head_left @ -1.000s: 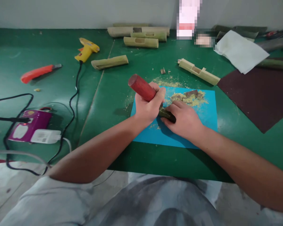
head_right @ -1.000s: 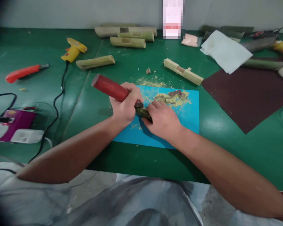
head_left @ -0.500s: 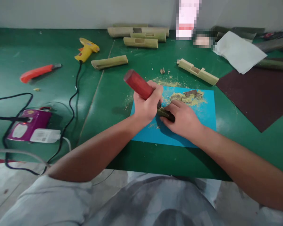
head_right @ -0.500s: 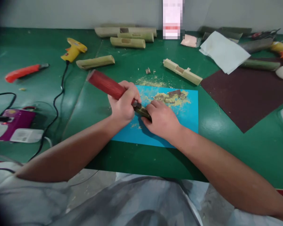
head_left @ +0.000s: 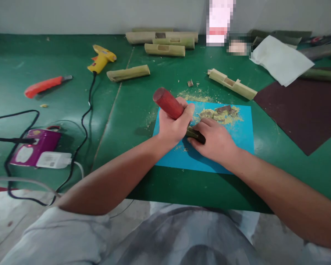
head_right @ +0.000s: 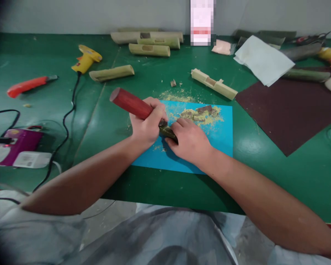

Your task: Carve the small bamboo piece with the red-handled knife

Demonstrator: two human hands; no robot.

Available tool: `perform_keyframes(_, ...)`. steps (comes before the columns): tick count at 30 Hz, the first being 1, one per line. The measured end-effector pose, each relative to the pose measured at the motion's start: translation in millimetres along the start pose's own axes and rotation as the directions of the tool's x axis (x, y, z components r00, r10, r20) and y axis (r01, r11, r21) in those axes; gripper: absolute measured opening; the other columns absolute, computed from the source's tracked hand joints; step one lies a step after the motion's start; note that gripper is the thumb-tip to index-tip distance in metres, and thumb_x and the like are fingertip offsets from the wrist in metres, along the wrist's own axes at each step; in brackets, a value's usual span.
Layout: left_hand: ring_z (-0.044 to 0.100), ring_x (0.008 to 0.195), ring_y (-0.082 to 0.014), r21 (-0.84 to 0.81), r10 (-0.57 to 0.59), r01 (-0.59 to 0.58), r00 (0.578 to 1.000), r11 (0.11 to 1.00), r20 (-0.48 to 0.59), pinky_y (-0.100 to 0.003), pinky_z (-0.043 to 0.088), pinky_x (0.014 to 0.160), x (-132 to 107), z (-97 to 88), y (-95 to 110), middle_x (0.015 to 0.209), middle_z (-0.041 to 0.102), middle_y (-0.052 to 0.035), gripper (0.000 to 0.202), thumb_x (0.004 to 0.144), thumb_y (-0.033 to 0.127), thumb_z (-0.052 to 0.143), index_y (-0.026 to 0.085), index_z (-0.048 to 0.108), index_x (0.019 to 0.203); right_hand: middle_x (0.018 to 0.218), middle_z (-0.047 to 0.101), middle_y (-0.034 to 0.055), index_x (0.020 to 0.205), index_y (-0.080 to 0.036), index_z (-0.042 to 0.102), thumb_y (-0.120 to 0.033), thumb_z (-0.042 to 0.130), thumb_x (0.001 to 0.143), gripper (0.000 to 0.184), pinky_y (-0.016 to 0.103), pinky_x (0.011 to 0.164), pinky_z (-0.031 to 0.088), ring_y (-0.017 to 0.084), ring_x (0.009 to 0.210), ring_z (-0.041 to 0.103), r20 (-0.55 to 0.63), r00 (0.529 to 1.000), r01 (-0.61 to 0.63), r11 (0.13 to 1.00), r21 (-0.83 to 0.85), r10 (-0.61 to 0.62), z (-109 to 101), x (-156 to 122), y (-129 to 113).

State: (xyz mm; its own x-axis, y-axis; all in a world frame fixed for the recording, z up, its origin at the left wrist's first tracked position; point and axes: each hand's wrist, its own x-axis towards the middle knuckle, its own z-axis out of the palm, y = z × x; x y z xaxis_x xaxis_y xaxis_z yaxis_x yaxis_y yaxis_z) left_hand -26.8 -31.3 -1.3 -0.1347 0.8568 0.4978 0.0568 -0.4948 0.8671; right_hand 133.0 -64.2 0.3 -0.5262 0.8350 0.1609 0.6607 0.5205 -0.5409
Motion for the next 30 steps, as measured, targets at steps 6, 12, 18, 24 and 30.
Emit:
perform_keyframes(6, 0.038, 0.045, -0.0088, -0.041, -0.047, 0.046, 0.999, 0.998, -0.009, -0.027, 0.035, 0.043, -1.2, -2.8, 5.1, 0.046, 0.042, 0.0038, 0.053, 0.089, 0.022, 0.077, 0.021, 0.044, 0.047, 0.095, 0.069, 0.0101, 0.092, -0.019, 0.07, -0.028, 0.07, 0.096, 0.01, 0.038, 0.077, 0.046, 0.025, 0.088, 0.061, -0.034, 0.999, 0.042, 0.997, 0.059, -0.04, 1.5, -0.3, 6.4)
perform_keyframes(12, 0.047, 0.046, -0.0091, -0.077, -0.1, 0.092, 0.989, 0.993, -0.11, -0.026, 0.04, 0.044, 2.0, 3.1, 1.2, 0.055, 0.051, 0.0033, 0.051, 0.094, 0.039, 0.083, 0.021, 0.054, 0.056, 0.099, 0.071, 0.0111, 0.094, -0.018, 0.072, -0.028, 0.071, 0.095, 0.01, 0.039, 0.081, 0.047, 0.027, 0.094, 0.063, -0.032, 0.999, 0.004, 1.0, 0.008, -0.004, 0.7, 0.3, 3.8)
perform_keyframes(18, 0.049, 0.048, -0.0093, -0.001, -0.049, 0.049, 0.998, 0.999, -0.034, -0.027, 0.042, 0.048, 0.2, 1.5, 0.0, 0.057, 0.053, 0.0027, 0.049, 0.096, 0.038, 0.08, 0.021, 0.055, 0.058, 0.1, 0.071, 0.0112, 0.093, -0.019, 0.071, -0.028, 0.071, 0.096, 0.01, 0.039, 0.082, 0.048, 0.026, 0.093, 0.063, -0.018, 1.0, 0.01, 1.0, -0.005, -0.01, 0.4, 0.2, 0.4)
perform_keyframes(24, 0.042, 0.049, -0.0095, 0.019, -0.055, 0.054, 0.998, 0.998, 0.041, -0.027, 0.037, 0.047, 0.5, -3.3, 5.4, 0.051, 0.046, 0.0028, 0.044, 0.086, 0.021, 0.075, 0.021, 0.047, 0.051, 0.098, 0.069, 0.0099, 0.095, -0.02, 0.07, -0.027, 0.07, 0.097, 0.008, 0.038, 0.08, 0.047, 0.025, 0.092, 0.061, -0.038, 0.998, 0.044, 0.998, 0.037, -0.043, 2.0, -0.3, 3.8)
perform_keyframes(30, 0.042, 0.045, -0.0092, -0.043, -0.151, 0.148, 0.983, 0.988, -0.107, -0.026, 0.039, 0.044, 2.1, 0.6, 5.5, 0.05, 0.046, 0.0036, 0.05, 0.09, 0.03, 0.078, 0.022, 0.046, 0.053, 0.099, 0.07, 0.0114, 0.094, -0.018, 0.071, -0.028, 0.07, 0.096, 0.01, 0.039, 0.08, 0.047, 0.026, 0.092, 0.061, -0.022, 0.999, 0.042, 0.999, 0.001, -0.042, -1.4, 1.7, 4.0)
